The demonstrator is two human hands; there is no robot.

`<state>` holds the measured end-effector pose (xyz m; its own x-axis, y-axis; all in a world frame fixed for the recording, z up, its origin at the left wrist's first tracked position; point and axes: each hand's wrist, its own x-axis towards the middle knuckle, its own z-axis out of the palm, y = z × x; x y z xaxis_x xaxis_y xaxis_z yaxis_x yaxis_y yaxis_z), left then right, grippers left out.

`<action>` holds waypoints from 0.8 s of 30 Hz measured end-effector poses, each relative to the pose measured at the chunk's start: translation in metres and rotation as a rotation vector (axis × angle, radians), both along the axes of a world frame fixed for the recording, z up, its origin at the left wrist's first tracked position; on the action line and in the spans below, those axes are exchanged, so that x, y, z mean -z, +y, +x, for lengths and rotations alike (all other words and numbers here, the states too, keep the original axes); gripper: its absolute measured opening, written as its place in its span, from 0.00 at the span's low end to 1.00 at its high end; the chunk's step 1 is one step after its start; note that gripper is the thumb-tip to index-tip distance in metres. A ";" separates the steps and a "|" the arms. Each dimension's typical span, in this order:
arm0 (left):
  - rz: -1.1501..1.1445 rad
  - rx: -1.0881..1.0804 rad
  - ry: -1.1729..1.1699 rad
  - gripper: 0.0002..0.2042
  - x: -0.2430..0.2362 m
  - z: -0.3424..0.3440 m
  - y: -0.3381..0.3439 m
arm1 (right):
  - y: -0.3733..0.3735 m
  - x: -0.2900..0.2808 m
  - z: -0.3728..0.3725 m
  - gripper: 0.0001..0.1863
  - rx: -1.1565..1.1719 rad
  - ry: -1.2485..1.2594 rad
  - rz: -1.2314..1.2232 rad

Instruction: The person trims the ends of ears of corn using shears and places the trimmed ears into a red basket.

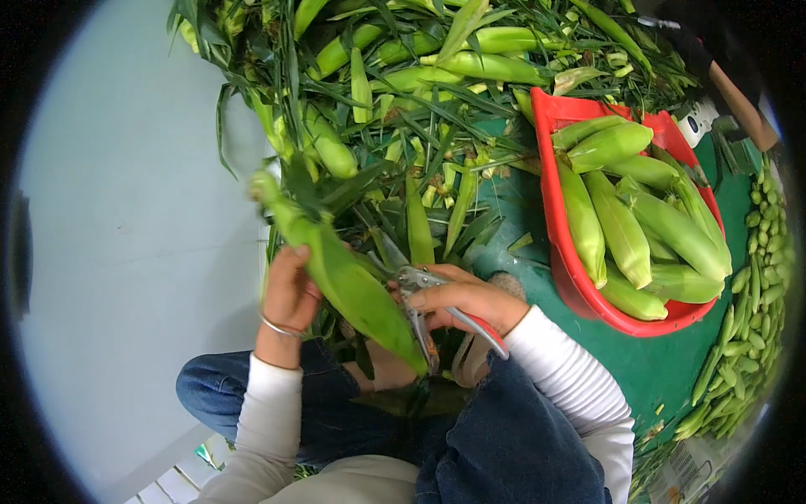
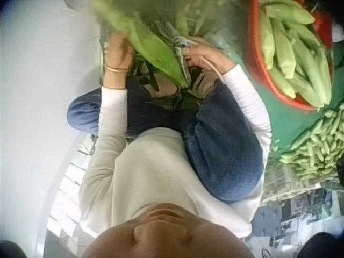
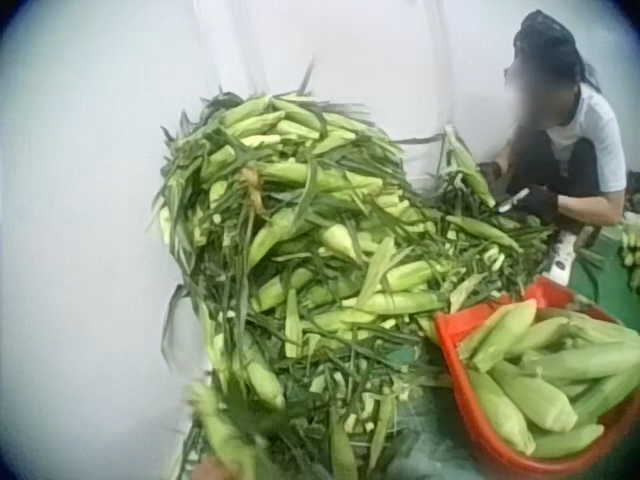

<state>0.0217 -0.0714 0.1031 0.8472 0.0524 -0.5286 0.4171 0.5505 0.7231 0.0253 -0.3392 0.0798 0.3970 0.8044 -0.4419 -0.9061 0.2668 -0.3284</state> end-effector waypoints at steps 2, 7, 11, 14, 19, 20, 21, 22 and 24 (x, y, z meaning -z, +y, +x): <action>0.088 -0.153 -0.016 0.10 -0.003 0.006 0.020 | -0.007 0.003 -0.005 0.32 -0.037 -0.075 -0.153; 0.154 -0.482 -0.002 0.13 0.005 0.014 0.041 | -0.001 0.030 -0.033 0.29 -0.090 -0.247 -0.242; 0.218 -0.478 -0.008 0.13 0.002 0.010 0.025 | 0.021 0.034 -0.023 0.28 -0.146 -0.458 -0.371; 0.224 -0.449 -0.017 0.14 0.001 0.004 0.015 | 0.038 0.029 -0.004 0.26 -0.067 -0.494 -0.464; 0.272 -0.382 -0.024 0.13 0.002 -0.002 -0.003 | 0.047 0.045 -0.006 0.19 0.051 -0.625 -0.610; 0.280 -0.368 -0.030 0.13 0.002 -0.004 -0.002 | 0.046 0.045 -0.012 0.18 0.066 -0.626 -0.599; 0.282 -0.371 -0.022 0.13 0.006 -0.005 0.003 | 0.046 0.042 -0.014 0.18 0.060 -0.620 -0.597; 0.204 -0.392 0.048 0.14 0.010 -0.005 0.012 | 0.046 0.037 -0.016 0.17 0.091 -0.412 -0.504; 0.100 -0.434 0.126 0.14 0.012 -0.005 0.020 | 0.039 0.027 -0.013 0.18 0.079 -0.205 -0.427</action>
